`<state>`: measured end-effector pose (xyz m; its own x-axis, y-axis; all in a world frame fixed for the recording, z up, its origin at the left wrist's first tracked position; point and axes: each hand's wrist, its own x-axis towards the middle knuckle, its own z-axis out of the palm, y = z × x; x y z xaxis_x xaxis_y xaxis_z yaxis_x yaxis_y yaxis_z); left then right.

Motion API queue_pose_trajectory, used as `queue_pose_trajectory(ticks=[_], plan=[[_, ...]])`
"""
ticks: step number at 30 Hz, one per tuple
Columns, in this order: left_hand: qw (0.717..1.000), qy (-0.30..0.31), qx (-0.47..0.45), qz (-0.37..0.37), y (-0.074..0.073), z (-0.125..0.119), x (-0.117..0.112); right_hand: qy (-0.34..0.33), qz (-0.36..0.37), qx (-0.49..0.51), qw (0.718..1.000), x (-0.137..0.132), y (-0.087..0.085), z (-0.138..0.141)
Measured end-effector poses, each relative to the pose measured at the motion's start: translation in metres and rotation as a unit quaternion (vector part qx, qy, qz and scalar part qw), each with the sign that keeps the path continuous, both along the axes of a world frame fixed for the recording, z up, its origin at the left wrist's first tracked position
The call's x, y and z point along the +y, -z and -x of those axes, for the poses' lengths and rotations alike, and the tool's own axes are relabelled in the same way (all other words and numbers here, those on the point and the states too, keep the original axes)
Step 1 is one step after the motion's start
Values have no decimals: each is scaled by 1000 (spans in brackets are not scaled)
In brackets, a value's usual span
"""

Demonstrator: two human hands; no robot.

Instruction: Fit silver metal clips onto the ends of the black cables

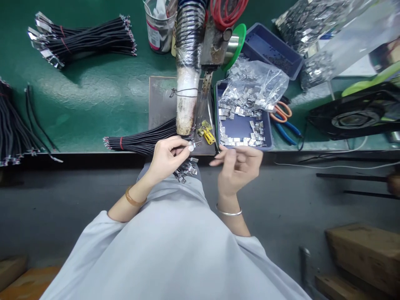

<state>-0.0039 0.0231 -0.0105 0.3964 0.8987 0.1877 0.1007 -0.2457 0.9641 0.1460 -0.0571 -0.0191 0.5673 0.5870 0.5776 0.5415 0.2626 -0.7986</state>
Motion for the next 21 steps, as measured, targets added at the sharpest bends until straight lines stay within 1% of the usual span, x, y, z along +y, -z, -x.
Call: queue_pose_trajectory(ticks=[2, 4, 7, 10, 13, 18, 21], plan=[[1000, -14, -8, 10, 0, -2, -1, -39, 27, -69, 997, 1, 2, 2], [999, -26, -18, 27, -1, -5, -3, -71, 42, -139, 987, 5, 2, 4], [998, -42, -25, 48, -2, -8, -5, -76, 40, -195, 977, 12, 1, 7], [997, -58, -15, 45, -3, -10, -5, -70, 21, -233, 970, 17, 0, 6], [997, -67, -20, 34, -3, -12, -5, -73, 22, -239, 968, 20, -1, 5], [996, -74, -29, 33, -5, -12, -5, -87, 47, -195, 976, 20, -4, 6], [995, -76, -53, 26, -6, -11, -4, -92, 48, -186, 977, 19, -7, 7]])
